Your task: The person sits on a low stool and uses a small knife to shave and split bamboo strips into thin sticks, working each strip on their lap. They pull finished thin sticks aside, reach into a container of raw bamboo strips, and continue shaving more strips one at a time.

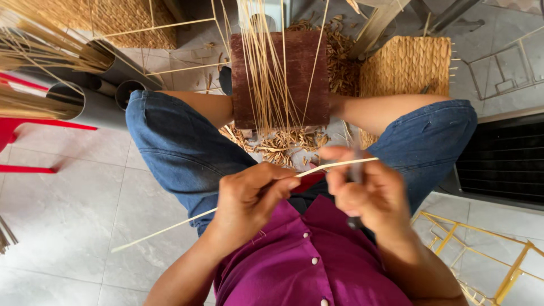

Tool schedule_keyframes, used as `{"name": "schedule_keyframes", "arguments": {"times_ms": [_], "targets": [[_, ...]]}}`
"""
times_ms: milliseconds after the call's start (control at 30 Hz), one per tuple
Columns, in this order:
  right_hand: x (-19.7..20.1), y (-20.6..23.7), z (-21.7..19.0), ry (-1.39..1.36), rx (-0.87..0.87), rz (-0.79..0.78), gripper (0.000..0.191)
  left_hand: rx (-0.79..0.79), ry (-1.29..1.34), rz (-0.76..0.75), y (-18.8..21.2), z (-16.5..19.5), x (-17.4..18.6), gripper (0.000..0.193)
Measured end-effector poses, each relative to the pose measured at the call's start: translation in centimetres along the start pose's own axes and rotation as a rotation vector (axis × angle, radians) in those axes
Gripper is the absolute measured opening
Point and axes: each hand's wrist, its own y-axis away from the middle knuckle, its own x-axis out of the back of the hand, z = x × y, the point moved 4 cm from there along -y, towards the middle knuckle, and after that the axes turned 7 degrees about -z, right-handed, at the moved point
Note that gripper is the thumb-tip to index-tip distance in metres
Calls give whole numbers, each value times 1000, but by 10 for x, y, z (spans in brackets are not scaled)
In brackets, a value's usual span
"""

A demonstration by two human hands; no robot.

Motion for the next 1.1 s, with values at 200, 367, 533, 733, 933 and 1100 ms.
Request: {"name": "schedule_keyframes", "arguments": {"times_ms": [200, 367, 533, 733, 933, 1100], "targets": [[86, -21, 38, -192, 112, 342, 21, -2, -194, -84, 2, -32, -1, 17], [202, -14, 5, -354, 316, 568, 25, 407, -147, -6, 35, -80, 67, 15], [168, -20, 18, -246, 200, 427, 30, -14, 399, 570, 55, -74, 118, 12], [33, -33, 49, 33, -44, 26, 36, -661, 894, 666, 65, -43, 165, 11], [-21, -32, 49, 16, -50, -190, 51, -718, 1199, 605, 71, -51, 152, 12], [-6, -34, 49, -199, 40, -25, 40, -489, 1387, 617, 61, -82, 107, 14]]}}
